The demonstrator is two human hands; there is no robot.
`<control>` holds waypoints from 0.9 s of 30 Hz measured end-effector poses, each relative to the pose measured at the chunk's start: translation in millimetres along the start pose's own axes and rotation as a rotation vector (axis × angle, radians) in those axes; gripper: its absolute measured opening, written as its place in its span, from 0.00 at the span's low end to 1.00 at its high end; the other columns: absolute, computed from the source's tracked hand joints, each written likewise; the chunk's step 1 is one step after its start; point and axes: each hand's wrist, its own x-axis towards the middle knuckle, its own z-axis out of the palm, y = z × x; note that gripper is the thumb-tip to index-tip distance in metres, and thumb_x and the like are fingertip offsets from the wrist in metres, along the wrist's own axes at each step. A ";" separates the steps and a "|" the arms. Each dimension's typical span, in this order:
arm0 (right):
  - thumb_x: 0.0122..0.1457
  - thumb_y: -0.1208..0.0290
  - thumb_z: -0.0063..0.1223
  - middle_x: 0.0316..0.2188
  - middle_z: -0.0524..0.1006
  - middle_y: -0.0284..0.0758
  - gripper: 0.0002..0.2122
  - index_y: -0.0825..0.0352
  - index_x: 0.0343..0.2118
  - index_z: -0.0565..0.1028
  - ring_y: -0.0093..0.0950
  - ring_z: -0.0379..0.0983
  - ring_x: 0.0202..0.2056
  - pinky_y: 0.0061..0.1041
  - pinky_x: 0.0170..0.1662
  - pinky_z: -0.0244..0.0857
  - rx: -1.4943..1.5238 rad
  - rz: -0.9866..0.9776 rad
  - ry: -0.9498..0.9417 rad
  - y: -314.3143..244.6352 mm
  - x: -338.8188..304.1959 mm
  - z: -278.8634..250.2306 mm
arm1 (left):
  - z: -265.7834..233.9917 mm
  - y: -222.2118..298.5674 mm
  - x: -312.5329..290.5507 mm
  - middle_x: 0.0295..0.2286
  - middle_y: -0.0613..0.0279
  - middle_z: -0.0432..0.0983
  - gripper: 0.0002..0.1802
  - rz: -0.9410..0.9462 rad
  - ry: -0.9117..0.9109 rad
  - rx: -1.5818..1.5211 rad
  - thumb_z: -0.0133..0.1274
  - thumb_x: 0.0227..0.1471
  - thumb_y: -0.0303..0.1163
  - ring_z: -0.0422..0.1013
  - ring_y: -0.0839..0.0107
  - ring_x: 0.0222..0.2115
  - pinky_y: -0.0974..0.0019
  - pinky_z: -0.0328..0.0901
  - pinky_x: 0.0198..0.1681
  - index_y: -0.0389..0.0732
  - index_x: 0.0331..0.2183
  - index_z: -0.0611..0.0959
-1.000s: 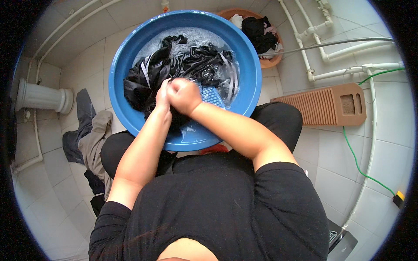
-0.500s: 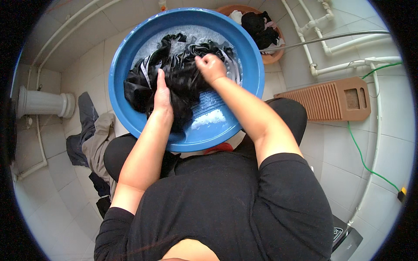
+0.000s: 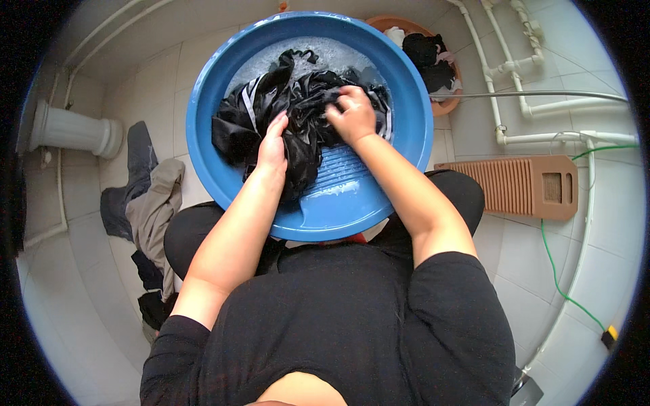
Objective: The person hand washes dark clothing items in a blue basin filled with soapy water. They scrub the fabric against a washboard, rinse, and wring out the items. The person handles a pair of black shorts with white stripes and other dark garments, repeatedly submerging and agitating them in the basin.
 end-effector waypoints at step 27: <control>0.51 0.68 0.48 0.19 0.70 0.46 0.10 0.71 0.22 0.70 0.34 0.67 0.20 0.29 0.26 0.61 0.416 0.343 -0.207 -101.3 -21.2 -3.2 | 8.1 3.4 -27.8 0.28 0.58 0.74 0.21 0.011 0.227 0.523 0.44 0.50 0.43 0.69 0.71 0.29 0.69 0.63 0.35 0.33 0.29 0.79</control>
